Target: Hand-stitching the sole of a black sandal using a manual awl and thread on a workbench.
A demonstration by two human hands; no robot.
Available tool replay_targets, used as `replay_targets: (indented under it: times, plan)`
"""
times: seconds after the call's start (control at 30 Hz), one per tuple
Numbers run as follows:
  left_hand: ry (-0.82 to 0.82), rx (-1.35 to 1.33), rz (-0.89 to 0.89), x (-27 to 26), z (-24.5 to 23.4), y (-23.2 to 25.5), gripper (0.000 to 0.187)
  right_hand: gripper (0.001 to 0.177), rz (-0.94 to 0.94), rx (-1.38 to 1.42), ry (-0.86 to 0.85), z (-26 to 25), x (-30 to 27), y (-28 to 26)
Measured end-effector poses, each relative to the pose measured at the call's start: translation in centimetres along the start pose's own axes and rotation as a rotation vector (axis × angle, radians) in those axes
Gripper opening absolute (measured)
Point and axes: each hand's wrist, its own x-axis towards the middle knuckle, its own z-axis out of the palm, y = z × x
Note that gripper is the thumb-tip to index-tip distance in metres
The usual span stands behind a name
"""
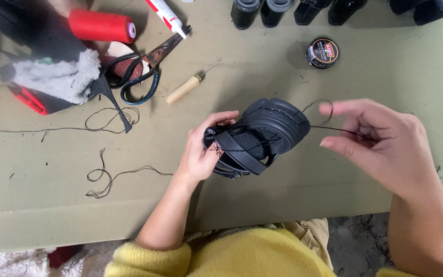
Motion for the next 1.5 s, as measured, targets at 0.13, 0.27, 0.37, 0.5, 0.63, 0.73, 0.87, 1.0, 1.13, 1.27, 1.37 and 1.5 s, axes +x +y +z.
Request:
replay_targets:
  times: [0.13, 0.27, 0.37, 0.5, 0.63, 0.73, 0.87, 1.0, 1.13, 1.27, 1.37, 1.5]
  plan:
    - [-0.006, 0.001, 0.006, 0.1, 0.1, 0.1, 0.071, 0.059, -0.23, -0.058, -0.01, 0.0, -0.1, -0.5]
    - [-0.002, 0.017, 0.005, 0.1, 0.2, 0.0, 0.063, 0.057, -0.288, -0.168, 0.003, 0.4, 0.1, -0.3]
    - [0.005, 0.007, 0.004, 0.0, 0.2, -0.1, 0.066, 0.027, -0.278, -0.205, -0.01, 0.5, 0.6, -0.7]
    - [-0.003, 0.017, 0.021, 0.1, 0.2, -0.1, 0.065, 0.024, -0.038, -0.323, -0.124, 0.1, 1.1, -0.5]
    - [-0.007, 0.026, 0.017, 0.1, 0.1, -0.2, 0.061, 0.018, 0.207, -0.405, -0.246, -0.3, 1.9, -2.0]
    - [-0.01, 0.015, 0.027, 0.1, 0.2, 0.0, 0.064, 0.024, -0.04, -0.456, -0.351, -0.9, 2.1, -1.8]
    - [-0.002, 0.019, 0.022, 0.0, 0.2, -0.1, 0.063, 0.012, -0.294, -0.429, -0.278, -1.4, 2.4, -2.1]
    - [-0.015, 0.025, 0.001, 0.0, 0.2, 0.2, 0.059, 0.01, -0.43, -0.306, -0.287, -1.9, 2.5, -2.6]
    - [-0.013, 0.023, 0.0, 0.0, 0.2, 0.5, 0.068, 0.015, -0.193, -0.402, -0.543, -2.1, 2.8, -2.1]
    - [-0.051, 0.023, 0.062, 0.0, 0.7, 0.0, 0.064, 0.01, 0.039, -0.716, -0.661, -2.1, 2.8, -3.1]
    - [-0.037, 0.035, 0.028, 0.1, 0.8, 0.3, 0.068, 0.009, -0.056, -0.97, -0.653, -1.8, 2.1, -2.7]
    - [-0.023, 0.048, 0.04, 0.2, 1.0, 0.2, 0.06, 0.018, -0.292, -1.183, -0.526, -1.4, 1.2, -1.6]
